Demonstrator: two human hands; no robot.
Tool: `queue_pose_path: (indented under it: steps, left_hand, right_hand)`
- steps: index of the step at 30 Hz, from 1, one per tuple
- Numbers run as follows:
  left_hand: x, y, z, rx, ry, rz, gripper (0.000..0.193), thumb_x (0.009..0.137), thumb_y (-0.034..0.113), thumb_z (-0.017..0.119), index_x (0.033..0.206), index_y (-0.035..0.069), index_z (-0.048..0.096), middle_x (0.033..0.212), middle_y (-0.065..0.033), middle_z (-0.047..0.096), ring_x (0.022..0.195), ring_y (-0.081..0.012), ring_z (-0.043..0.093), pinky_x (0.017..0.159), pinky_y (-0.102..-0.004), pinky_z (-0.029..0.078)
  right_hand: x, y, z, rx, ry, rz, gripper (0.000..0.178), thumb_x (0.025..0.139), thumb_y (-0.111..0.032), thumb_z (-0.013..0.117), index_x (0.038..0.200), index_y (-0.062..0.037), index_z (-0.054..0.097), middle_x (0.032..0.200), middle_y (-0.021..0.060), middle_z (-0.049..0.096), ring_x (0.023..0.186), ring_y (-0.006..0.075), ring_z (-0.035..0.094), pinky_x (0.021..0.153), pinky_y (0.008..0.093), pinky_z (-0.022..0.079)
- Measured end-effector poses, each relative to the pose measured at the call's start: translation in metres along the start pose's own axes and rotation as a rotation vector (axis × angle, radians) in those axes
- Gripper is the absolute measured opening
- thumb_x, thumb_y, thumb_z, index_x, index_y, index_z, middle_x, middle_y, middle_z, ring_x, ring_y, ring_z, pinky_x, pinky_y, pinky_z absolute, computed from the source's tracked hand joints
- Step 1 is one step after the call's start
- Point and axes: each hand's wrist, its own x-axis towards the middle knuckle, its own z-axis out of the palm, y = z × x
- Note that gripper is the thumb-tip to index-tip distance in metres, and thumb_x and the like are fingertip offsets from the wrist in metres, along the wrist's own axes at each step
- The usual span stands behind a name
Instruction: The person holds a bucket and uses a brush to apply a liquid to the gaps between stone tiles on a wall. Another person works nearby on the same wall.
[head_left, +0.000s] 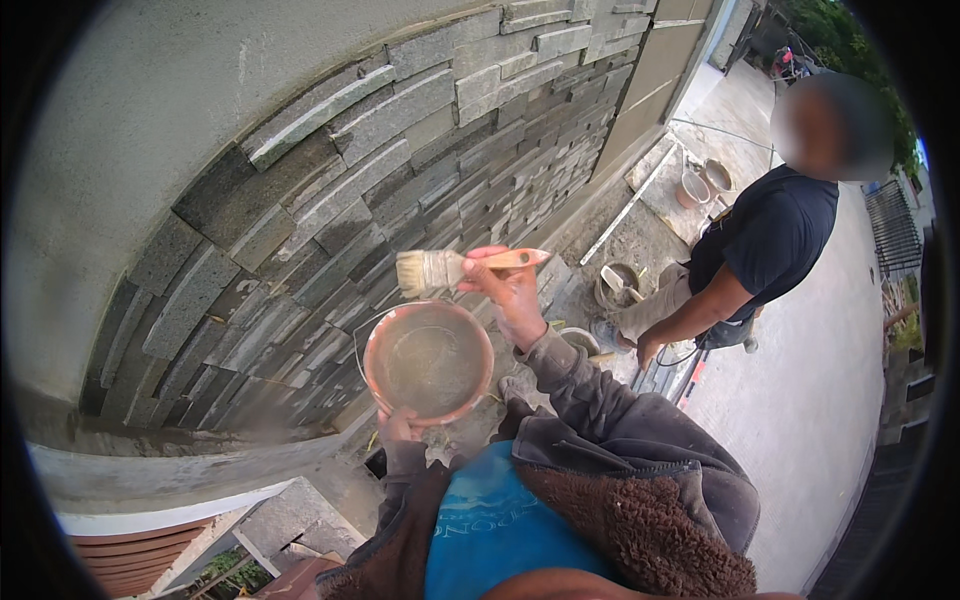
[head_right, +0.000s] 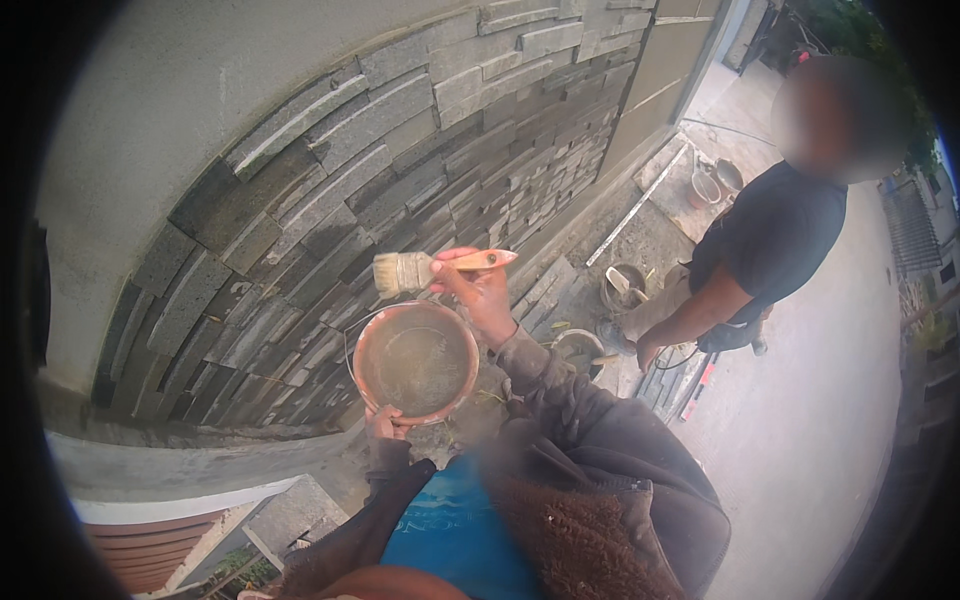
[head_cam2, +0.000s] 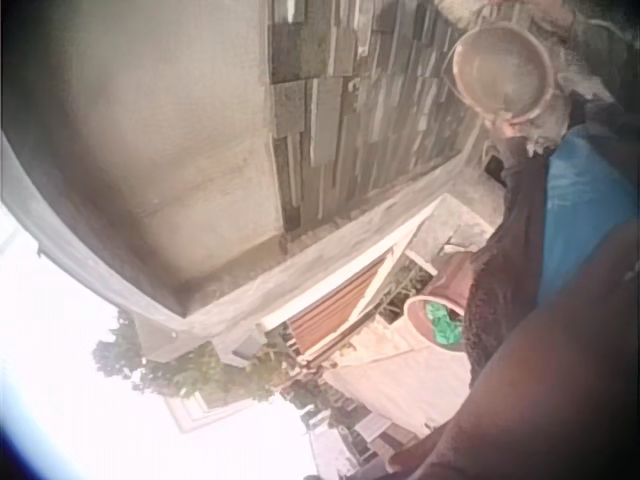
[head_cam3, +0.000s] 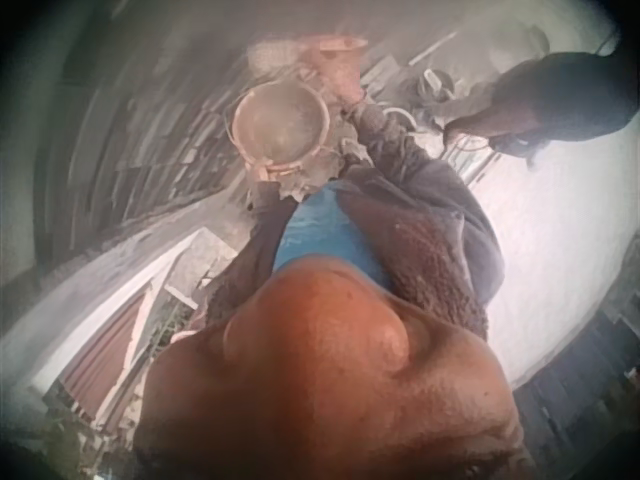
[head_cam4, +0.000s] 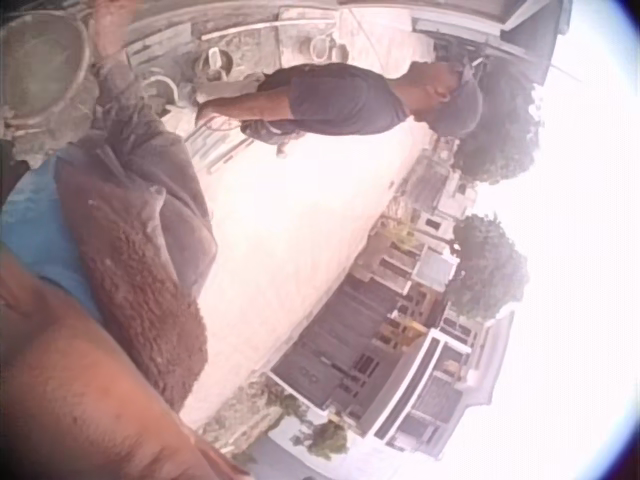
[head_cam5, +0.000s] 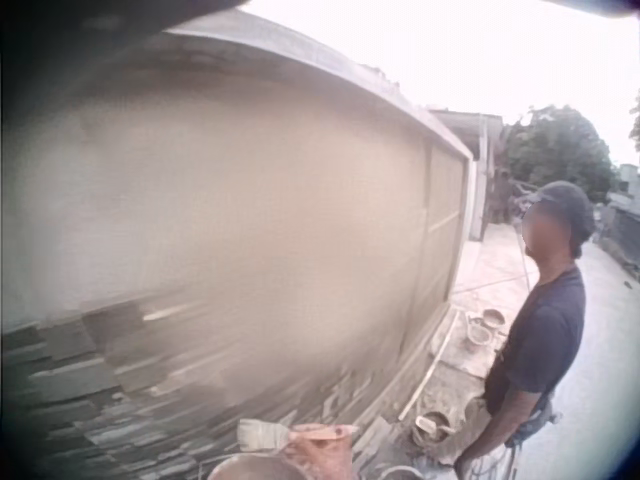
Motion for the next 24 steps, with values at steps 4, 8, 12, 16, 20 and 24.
queue_pose_path:
  steps: [4, 8, 12, 16, 20, 24]
  left_hand:
    - [0.018, -0.017, 0.011, 0.022, -0.016, 0.033, 0.066, 0.073, -0.010, 0.052, 0.136, 0.005, 0.048, 0.124, -0.0141, 0.060, 0.110, -0.0334, 0.066, 0.090, -0.0521, 0.063]
    - [0.008, -0.019, 0.054, -0.037, 0.005, 0.036, 0.062, 0.073, -0.008, 0.053, 0.134, 0.004, 0.048, 0.124, -0.0145, 0.060, 0.112, -0.0338, 0.066, 0.089, -0.0518, 0.064]
    - [0.010, -0.023, 0.074, -0.029, 0.023, 0.044, 0.062, 0.073, -0.008, 0.054, 0.134, 0.004, 0.048, 0.123, -0.0158, 0.060, 0.111, -0.0363, 0.067, 0.086, -0.0542, 0.065]
    - [0.026, -0.035, 0.069, -0.011, 0.035, 0.062, 0.072, 0.071, -0.008, 0.052, 0.140, 0.007, 0.042, 0.127, -0.0176, 0.055, 0.112, -0.0398, 0.064, 0.085, -0.0604, 0.064]
    - [0.023, -0.031, 0.084, 0.016, 0.078, 0.012, 0.076, 0.070, -0.007, 0.051, 0.144, 0.007, 0.039, 0.127, -0.0189, 0.053, 0.112, -0.0403, 0.063, 0.087, -0.0612, 0.063]
    - [0.015, -0.024, 0.102, -0.019, 0.046, 0.037, 0.057, 0.075, -0.007, 0.056, 0.130, 0.008, 0.050, 0.119, -0.0152, 0.063, 0.105, -0.0356, 0.070, 0.079, -0.0531, 0.068]
  right_hand:
    - [0.141, -0.096, -0.041, 0.437, 0.207, -0.534, 0.029, 0.099, -0.008, 0.070, 0.124, -0.0008, 0.058, 0.121, 0.0110, 0.065, 0.109, 0.0206, 0.068, 0.095, 0.0341, 0.060]
    - [0.258, -0.117, -0.074, 0.654, 0.203, -0.616, 0.038, 0.097, -0.005, 0.072, 0.130, -0.0034, 0.052, 0.122, 0.0105, 0.063, 0.115, 0.0220, 0.065, 0.103, 0.0374, 0.055]
    - [0.310, -0.100, -0.083, 0.778, 0.192, -0.549, 0.039, 0.096, -0.005, 0.072, 0.130, -0.0030, 0.052, 0.122, 0.0117, 0.064, 0.115, 0.0231, 0.064, 0.106, 0.0379, 0.054]
    - [0.316, -0.078, -0.067, 0.833, 0.184, -0.464, 0.042, 0.095, -0.005, 0.073, 0.131, -0.0033, 0.051, 0.124, 0.0118, 0.063, 0.116, 0.0238, 0.064, 0.106, 0.0382, 0.054]
    - [0.305, -0.074, -0.036, 0.888, 0.236, -0.415, 0.045, 0.095, -0.007, 0.074, 0.133, -0.0030, 0.050, 0.123, 0.0113, 0.063, 0.115, 0.0233, 0.063, 0.103, 0.0365, 0.056]
    - [0.303, -0.076, -0.018, 1.015, 0.289, -0.363, 0.046, 0.095, -0.010, 0.075, 0.133, -0.0018, 0.049, 0.123, 0.0108, 0.061, 0.113, 0.0216, 0.063, 0.102, 0.0341, 0.057]
